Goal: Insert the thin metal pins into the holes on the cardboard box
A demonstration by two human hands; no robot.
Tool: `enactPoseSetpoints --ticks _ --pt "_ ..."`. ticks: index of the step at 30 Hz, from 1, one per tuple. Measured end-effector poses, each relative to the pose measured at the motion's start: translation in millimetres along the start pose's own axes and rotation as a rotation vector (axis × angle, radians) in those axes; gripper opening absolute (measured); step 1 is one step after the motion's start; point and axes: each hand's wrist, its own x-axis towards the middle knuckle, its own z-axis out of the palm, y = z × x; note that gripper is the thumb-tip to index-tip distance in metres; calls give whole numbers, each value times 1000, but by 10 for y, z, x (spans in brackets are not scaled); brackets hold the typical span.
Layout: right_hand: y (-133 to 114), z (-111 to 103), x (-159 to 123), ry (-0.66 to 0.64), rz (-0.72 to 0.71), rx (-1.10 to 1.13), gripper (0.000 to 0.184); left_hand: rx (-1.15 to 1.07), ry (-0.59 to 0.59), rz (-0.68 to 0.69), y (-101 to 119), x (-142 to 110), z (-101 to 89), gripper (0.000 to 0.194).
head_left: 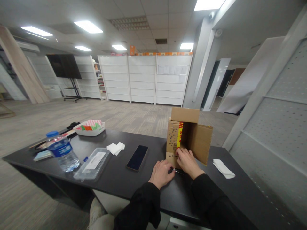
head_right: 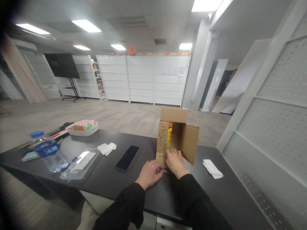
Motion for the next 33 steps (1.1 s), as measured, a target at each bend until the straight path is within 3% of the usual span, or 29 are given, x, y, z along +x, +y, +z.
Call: enactPoseSetpoints --ticks 19,33 --pt "-192 -162 59 -35 -31 -228 19 -4 -26 -16 41 -11 -69 16" --pt "-252 -195 40 -73 5 -154 21 0 16 17 -6 -6 -18 14"
